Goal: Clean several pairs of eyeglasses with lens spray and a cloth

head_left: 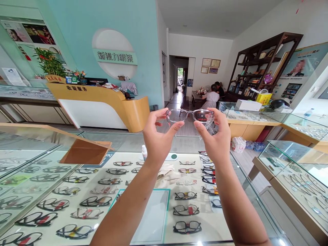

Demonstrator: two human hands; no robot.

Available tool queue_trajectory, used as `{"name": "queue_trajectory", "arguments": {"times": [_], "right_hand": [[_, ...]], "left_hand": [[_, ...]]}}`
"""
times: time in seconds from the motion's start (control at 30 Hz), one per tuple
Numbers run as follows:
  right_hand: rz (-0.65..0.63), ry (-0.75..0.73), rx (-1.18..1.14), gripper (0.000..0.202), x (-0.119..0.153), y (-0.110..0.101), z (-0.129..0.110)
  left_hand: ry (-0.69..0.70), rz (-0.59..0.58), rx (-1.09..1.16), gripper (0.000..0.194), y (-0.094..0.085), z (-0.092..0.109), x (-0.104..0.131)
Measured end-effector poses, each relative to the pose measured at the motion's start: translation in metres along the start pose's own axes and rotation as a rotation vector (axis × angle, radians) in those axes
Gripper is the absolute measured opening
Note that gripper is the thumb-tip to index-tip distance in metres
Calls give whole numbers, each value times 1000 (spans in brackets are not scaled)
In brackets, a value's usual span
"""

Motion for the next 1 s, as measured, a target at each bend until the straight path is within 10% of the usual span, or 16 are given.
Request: {"name": "queue_trajectory", "arguments": {"times": [1.0], "right_hand": [[-303,242,-375,56,3,31,31]], "left_hand": [[466,83,-260,59,-7,41,11]]}}
Point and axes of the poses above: each hand's wrist, its own x-axis away from the middle knuckle, its own y-axis out of the palm, z = x × y, the point moved 9 cm from there along -x, towards the middle knuckle, and after that the axes turned 6 degrees about x, right-handed, at the moved point
